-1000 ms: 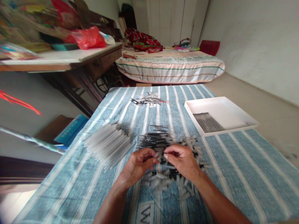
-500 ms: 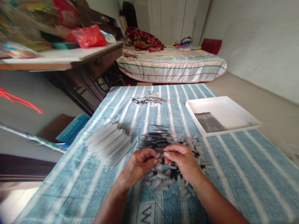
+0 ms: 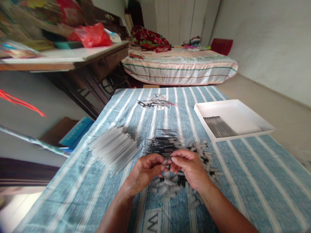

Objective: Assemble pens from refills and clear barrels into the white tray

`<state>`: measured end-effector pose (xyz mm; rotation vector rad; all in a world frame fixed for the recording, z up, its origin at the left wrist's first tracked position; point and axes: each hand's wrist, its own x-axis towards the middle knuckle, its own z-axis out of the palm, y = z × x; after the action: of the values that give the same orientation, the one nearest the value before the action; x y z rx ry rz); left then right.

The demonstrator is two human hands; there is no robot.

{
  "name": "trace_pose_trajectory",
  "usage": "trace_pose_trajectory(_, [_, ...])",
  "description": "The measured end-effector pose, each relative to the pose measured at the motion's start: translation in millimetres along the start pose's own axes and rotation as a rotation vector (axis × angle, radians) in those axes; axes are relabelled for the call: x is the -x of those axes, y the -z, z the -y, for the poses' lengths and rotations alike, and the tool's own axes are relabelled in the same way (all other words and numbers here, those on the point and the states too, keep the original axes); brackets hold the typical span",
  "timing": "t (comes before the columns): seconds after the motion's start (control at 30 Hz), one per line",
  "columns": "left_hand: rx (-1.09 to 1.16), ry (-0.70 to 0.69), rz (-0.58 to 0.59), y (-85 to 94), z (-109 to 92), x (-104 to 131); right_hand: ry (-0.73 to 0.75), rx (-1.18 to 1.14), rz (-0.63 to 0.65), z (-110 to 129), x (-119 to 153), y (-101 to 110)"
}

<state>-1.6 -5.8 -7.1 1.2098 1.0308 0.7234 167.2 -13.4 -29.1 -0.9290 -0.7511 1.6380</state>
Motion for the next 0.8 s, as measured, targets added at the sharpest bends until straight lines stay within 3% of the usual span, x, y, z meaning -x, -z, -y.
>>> trace_pose_trajectory(0.8, [-0.001,0.016,0.001,-1.3,-3.3,-0.2,0.0,-0.012,-0.015,-6.7,-0.4,3.9])
